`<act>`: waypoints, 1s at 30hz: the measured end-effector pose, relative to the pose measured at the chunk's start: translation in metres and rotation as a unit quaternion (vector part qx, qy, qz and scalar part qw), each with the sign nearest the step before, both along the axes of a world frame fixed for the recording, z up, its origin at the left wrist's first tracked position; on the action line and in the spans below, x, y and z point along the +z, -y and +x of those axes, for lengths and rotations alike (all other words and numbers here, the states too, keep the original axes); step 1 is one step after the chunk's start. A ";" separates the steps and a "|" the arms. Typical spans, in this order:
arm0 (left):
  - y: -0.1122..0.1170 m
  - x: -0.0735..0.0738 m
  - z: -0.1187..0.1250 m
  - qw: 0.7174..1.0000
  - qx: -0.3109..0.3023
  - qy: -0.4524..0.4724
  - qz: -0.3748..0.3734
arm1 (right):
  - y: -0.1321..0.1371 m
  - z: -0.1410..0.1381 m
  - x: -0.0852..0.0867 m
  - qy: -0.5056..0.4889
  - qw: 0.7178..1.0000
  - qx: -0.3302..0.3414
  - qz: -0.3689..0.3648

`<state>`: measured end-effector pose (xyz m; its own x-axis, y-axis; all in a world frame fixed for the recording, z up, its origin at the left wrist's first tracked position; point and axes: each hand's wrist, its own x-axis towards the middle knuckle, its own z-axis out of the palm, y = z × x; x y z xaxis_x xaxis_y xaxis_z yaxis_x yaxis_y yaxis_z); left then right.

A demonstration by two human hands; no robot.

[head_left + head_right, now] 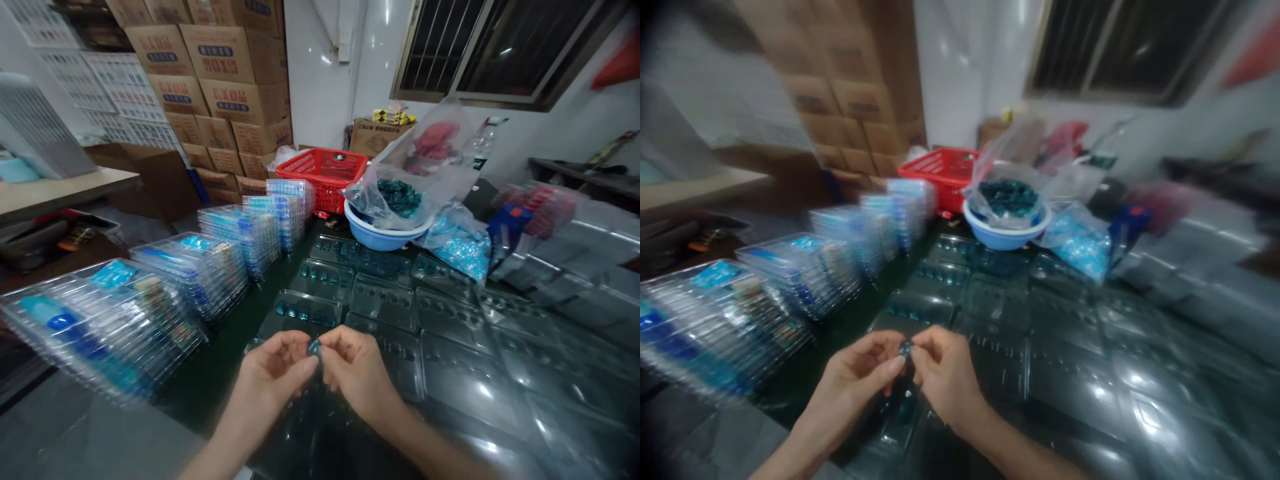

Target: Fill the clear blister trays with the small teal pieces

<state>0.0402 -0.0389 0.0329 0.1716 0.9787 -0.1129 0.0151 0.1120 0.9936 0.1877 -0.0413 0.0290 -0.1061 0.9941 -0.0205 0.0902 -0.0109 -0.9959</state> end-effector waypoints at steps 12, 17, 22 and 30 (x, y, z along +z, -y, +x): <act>-0.003 -0.014 0.007 0.970 -0.075 -0.159 0.168 | 0.012 -0.003 0.004 0.219 0.955 -0.057 0.193; -0.007 -0.002 0.020 0.990 -0.104 0.066 -0.066 | 0.016 0.010 0.013 0.169 0.963 -0.001 0.208; -0.012 0.005 0.036 0.960 -0.102 0.179 -0.187 | 0.013 0.030 0.010 0.133 0.970 -0.045 0.196; -0.025 0.000 0.067 0.957 -0.120 0.156 -0.212 | 0.015 0.052 0.004 0.109 0.972 -0.083 0.190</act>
